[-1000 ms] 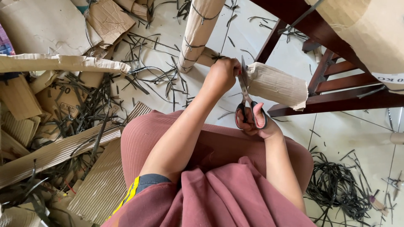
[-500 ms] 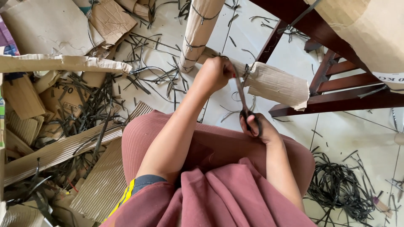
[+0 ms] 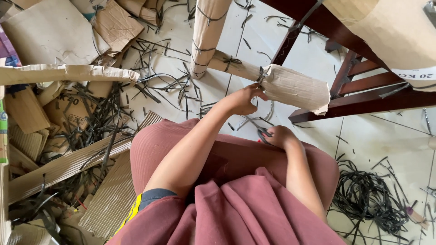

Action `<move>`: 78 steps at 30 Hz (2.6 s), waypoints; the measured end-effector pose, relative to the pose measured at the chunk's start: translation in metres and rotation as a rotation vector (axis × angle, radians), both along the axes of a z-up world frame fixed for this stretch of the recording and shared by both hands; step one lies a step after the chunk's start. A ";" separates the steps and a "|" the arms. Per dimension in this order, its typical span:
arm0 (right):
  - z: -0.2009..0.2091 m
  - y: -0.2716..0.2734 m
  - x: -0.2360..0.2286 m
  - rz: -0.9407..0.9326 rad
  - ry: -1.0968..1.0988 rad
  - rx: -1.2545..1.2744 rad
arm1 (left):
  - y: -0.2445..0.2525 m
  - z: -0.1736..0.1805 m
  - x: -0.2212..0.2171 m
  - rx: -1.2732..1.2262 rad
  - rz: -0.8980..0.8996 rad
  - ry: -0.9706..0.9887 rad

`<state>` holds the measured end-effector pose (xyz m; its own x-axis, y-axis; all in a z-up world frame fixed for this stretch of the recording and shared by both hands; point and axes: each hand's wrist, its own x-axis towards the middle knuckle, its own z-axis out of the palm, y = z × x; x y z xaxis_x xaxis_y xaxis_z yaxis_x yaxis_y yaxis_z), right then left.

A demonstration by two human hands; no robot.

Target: The person sits on the floor and ties black plastic ties around a cardboard roll attached to a wooden frame. They wrap the tie, pull it tight, and use scissors to trim the excess. The process is repeated for multiple sections of the roll.

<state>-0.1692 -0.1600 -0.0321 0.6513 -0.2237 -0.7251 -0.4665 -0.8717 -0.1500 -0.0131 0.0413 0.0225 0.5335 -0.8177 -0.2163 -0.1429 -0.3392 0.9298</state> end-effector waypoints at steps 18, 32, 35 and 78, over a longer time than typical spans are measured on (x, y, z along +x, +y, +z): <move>-0.012 0.028 0.024 -0.519 -0.392 0.474 | -0.001 -0.022 0.019 -0.028 0.341 0.038; -0.002 0.014 0.000 -0.740 -0.688 1.288 | 0.005 0.024 0.014 -0.252 0.424 0.136; -0.002 0.013 0.003 -0.751 -0.728 1.396 | 0.008 0.029 0.013 -0.304 0.451 0.154; 0.047 -0.016 0.095 -0.563 -1.279 -0.190 | -0.037 -0.052 -0.037 0.214 0.043 -0.082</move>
<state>-0.0746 -0.1758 0.0153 0.6190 -0.6974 0.3613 -0.3874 -0.6712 -0.6320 -0.0501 0.0039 -0.0293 0.5894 -0.7343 -0.3368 -0.1959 -0.5344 0.8222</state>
